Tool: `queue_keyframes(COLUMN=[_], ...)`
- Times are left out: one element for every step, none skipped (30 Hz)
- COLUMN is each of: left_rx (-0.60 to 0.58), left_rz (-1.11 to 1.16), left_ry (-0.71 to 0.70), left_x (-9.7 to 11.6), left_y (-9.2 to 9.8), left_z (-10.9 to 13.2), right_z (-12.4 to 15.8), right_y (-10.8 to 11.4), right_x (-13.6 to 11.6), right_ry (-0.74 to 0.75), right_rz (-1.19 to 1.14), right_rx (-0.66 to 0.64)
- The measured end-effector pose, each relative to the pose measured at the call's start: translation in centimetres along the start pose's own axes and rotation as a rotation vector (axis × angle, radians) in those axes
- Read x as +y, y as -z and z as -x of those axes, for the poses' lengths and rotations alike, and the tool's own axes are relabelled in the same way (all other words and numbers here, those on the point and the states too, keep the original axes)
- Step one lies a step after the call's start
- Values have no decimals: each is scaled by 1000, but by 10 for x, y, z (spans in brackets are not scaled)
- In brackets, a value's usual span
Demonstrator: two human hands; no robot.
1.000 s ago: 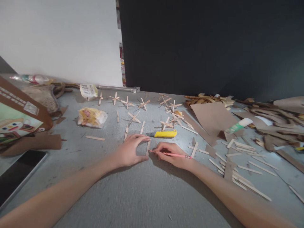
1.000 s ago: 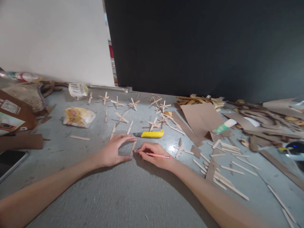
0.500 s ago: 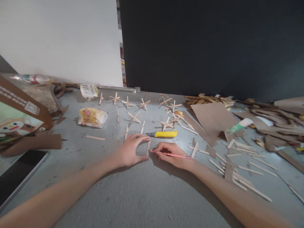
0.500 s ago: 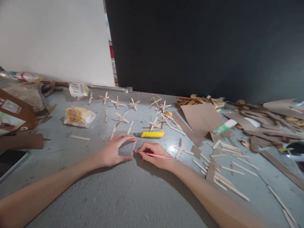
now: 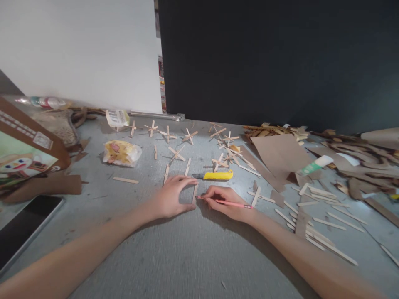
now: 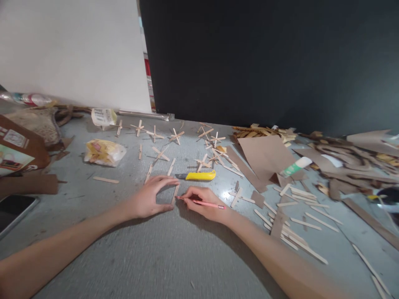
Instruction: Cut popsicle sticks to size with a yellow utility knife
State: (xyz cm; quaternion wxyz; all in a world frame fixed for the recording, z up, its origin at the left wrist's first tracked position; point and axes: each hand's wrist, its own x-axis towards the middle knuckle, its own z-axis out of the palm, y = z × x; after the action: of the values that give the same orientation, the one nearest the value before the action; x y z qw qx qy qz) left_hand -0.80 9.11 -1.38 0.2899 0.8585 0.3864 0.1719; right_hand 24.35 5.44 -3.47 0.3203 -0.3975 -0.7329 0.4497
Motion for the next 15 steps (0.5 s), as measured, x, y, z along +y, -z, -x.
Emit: queue_keyframes(left_rx=[-1,-3,-5,-4,-4,-4,-2,-2,0,1,2,3,4,5,4], left_rz=[-3,-5,-7,-8,-10,-11,-12,-11,-10,-8,-6,-5,-4,-3,-4], left_ry=[1,1,1,-1,-3,-6,-8,-9,-8,-5,-2,2,4,3,1], left_x=[0,0,0,0,-1,-1,-1,-1,-1,-2,-2,-2,-1,-1,-1], left_y=[0,0,0,0,0,0,-1,-1,-1,-1,-1,-1,-1,-1,-1], left_z=[0,0,0,0,0,0,0,0,0,0,0,0,0,0,0], right_z=[0,0,0,0,0,0,0,0,0,0,0,0,0,0,0], right_y=[0,0,0,0,0,0,0,0,0,0,0,0,0,0,0], right_x=[0,0,0,0,0,-1,-1,-1,-2,-2,-3,-3,-3,-4,-4], right_ry=[6,4,-5,-16,-24,-22,-12,0,7,7,0,-6,-6,1,14], right_rz=[7,8,4,0,-1,3,8,15,22,24,23,20,20,22,26], right_rx=[-3,-3,0,5,8,10,11,8,7,9,10,11,10,6,1])
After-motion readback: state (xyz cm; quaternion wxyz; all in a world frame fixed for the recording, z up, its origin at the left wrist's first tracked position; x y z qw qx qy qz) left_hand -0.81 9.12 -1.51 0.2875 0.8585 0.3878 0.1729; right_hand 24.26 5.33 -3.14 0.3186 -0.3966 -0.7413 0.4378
